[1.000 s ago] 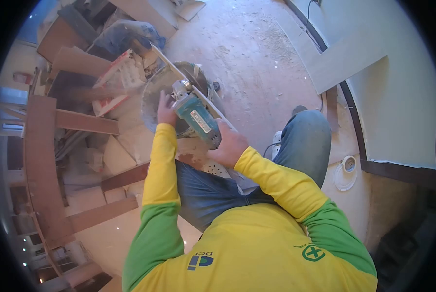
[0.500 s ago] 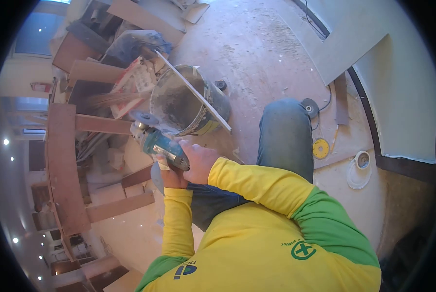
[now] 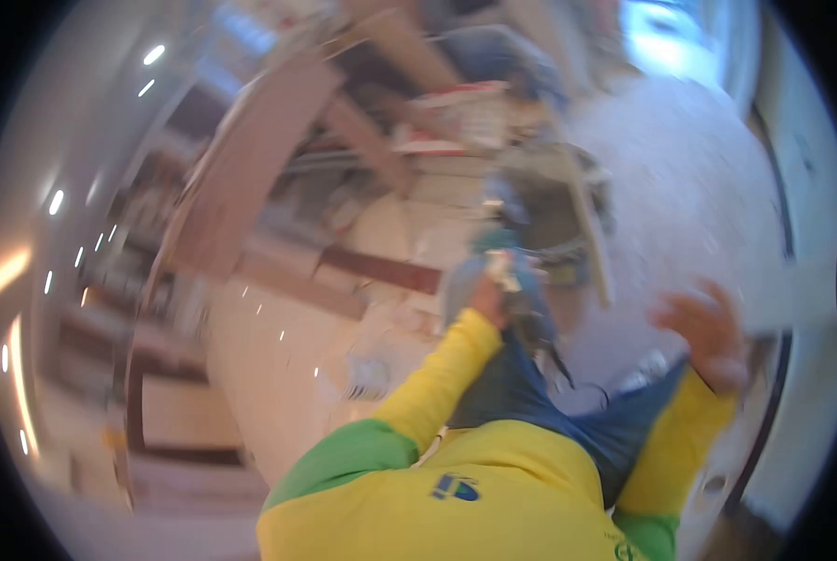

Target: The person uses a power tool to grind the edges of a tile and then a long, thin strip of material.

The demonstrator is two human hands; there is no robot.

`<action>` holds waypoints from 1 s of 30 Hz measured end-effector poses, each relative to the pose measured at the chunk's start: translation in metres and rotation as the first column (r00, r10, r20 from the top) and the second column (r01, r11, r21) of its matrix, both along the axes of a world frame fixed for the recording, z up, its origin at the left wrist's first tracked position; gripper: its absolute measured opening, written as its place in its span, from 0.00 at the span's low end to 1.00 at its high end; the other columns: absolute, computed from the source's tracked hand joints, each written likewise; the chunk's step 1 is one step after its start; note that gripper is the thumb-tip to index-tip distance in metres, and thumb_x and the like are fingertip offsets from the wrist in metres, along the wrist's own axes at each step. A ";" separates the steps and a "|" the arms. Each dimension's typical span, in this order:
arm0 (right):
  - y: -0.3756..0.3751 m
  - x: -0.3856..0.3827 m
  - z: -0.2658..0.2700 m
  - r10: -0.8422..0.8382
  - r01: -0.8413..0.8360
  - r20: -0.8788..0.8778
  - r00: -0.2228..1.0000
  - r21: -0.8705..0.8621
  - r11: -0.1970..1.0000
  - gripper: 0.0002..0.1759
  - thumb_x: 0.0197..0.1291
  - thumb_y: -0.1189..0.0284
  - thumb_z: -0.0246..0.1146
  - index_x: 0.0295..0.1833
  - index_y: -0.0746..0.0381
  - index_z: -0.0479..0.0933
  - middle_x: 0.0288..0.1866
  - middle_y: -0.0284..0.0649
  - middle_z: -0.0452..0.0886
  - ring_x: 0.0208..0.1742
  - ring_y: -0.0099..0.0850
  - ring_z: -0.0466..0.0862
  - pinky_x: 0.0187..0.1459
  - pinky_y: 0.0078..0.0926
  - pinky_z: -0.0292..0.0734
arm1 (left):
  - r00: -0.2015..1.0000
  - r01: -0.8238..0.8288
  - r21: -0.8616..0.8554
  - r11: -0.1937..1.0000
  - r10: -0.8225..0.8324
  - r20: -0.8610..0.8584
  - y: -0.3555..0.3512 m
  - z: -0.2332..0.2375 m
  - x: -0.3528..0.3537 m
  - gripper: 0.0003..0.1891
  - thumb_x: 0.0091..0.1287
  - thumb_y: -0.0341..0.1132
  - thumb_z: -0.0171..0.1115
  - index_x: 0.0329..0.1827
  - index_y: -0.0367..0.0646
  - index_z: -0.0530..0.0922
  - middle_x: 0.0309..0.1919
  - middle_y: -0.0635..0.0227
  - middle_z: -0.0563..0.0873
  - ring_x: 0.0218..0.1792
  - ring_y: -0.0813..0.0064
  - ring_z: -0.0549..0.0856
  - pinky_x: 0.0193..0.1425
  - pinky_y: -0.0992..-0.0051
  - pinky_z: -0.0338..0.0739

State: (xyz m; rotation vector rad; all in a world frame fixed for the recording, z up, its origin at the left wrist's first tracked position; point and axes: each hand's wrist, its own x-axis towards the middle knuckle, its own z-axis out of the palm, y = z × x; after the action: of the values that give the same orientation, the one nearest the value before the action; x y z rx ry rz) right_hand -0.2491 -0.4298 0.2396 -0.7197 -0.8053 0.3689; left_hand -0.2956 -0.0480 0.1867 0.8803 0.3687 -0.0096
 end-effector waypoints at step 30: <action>0.167 -0.044 -0.026 -0.446 0.749 0.603 0.661 -0.558 0.357 0.53 0.50 0.60 0.80 0.80 0.63 0.63 0.61 0.60 0.81 0.60 0.56 0.83 0.62 0.47 0.80 | 0.983 0.174 -0.085 0.981 -0.167 0.075 -0.023 0.004 0.035 0.29 0.73 0.57 0.67 0.57 0.36 0.78 0.48 0.55 0.88 0.50 0.61 0.89 0.58 0.60 0.86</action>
State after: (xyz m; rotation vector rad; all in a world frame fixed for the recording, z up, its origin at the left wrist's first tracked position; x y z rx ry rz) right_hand -0.2933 -0.2623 0.2140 -1.9282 -0.6073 -0.1651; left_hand -0.2608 -0.0710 0.1910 0.8178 0.2267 -0.1537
